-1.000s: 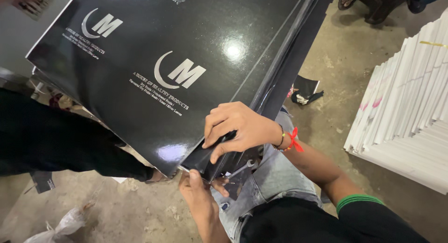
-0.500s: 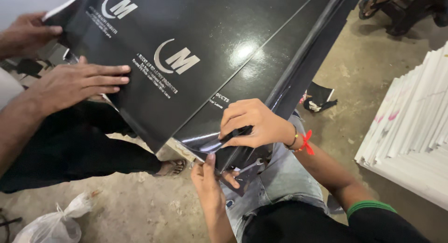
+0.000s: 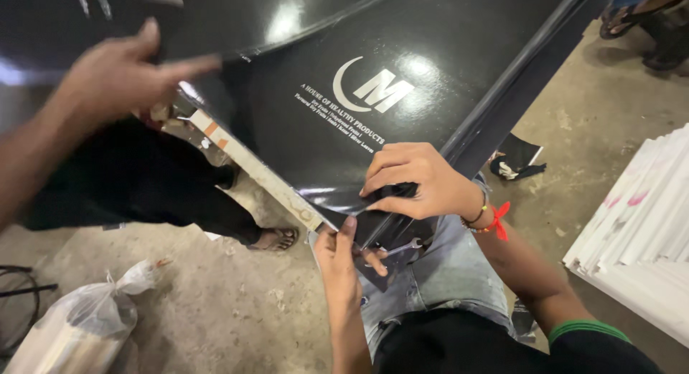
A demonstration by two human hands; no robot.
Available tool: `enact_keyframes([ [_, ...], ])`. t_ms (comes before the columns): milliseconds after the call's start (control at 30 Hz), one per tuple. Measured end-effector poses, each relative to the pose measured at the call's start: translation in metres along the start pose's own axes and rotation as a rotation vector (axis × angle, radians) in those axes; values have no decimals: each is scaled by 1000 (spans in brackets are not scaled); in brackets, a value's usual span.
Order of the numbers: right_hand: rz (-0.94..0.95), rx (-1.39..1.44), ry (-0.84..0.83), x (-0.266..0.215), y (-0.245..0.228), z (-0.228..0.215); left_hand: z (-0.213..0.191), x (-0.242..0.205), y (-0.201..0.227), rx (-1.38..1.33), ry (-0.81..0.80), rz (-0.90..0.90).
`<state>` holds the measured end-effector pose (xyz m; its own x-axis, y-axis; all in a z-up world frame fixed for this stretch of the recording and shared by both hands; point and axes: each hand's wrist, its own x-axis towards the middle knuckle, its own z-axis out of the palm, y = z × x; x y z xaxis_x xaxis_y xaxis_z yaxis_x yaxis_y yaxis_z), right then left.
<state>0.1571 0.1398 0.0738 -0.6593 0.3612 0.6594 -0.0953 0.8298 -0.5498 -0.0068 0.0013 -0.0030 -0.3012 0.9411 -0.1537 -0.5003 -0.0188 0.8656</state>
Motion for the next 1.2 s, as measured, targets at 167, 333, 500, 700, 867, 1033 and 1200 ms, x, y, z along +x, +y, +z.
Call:
enact_keyframes([
  [167,-23,-54,-66,7,-1,-5,2,-1,2,26,-19,26],
  [333,50,-237,457,19,-13,-2,5,2,6,38,-5,5],
  [500,-250,-466,394,38,-14,-3,6,-2,3,15,6,-13],
  [700,-89,-310,-302,48,-12,13,7,-5,8,-14,-87,3],
  [867,-95,-249,-283,45,-11,8,3,-5,5,-6,-157,19],
  [1033,-117,-205,-176,31,-7,4,1,-7,9,-18,-175,-34],
  [1200,109,-63,-97,8,0,-2,12,-9,16,-35,-97,-37],
])
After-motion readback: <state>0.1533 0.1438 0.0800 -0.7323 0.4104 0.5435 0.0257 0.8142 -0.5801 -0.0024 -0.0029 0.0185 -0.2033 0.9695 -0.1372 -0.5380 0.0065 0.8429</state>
